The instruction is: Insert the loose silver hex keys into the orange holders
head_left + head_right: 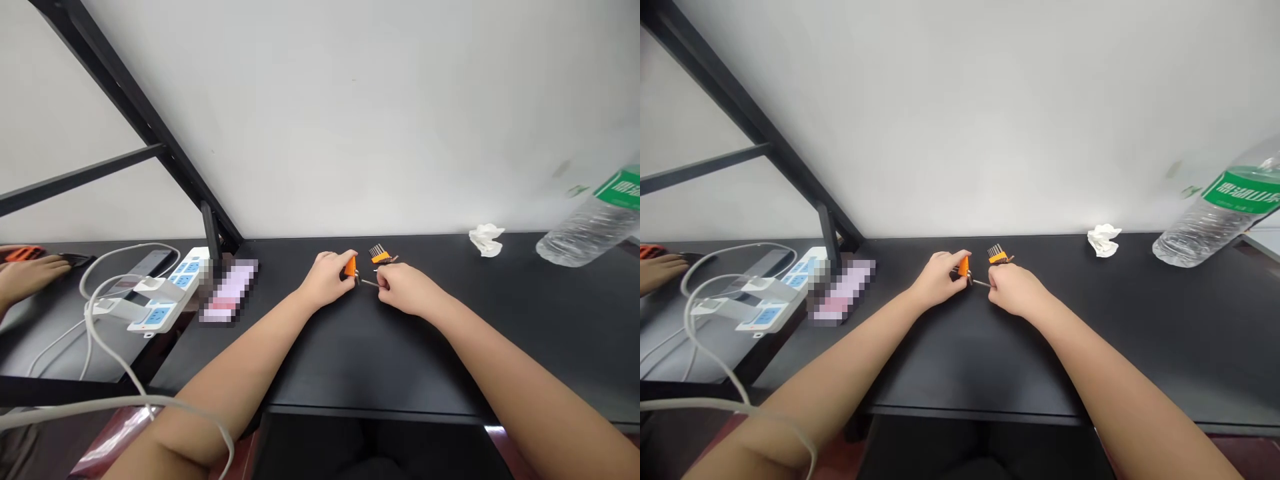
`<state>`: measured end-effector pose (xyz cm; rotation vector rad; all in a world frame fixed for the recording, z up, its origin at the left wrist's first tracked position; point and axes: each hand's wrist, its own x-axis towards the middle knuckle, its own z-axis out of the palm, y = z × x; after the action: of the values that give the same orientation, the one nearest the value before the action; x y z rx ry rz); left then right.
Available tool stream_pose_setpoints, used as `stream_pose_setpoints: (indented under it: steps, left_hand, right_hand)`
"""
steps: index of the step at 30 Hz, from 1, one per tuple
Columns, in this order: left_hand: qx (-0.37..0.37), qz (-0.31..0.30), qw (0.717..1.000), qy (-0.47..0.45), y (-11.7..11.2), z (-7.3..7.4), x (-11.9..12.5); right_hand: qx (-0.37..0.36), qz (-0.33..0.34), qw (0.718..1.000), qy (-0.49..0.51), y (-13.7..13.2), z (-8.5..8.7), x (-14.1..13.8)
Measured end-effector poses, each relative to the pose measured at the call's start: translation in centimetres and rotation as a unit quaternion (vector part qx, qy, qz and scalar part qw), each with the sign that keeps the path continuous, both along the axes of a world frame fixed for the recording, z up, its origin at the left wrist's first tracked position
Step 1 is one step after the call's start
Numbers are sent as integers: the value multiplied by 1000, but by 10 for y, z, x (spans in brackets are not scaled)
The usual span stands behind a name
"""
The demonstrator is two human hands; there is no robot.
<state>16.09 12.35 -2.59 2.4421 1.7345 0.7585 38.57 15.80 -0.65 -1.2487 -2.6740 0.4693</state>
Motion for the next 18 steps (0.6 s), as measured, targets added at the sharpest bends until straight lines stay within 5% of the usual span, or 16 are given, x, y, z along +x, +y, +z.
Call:
stream_pose_setpoints:
  steps: [6, 18]
  left_hand:
    - [-1, -10, 1000, -11, 0, 0, 0]
    - [1, -23, 999, -33, 1, -5, -2]
  right_hand:
    - [56, 47, 988, 134, 5, -6, 0]
    - [114, 44, 982, 143, 4, -8, 1]
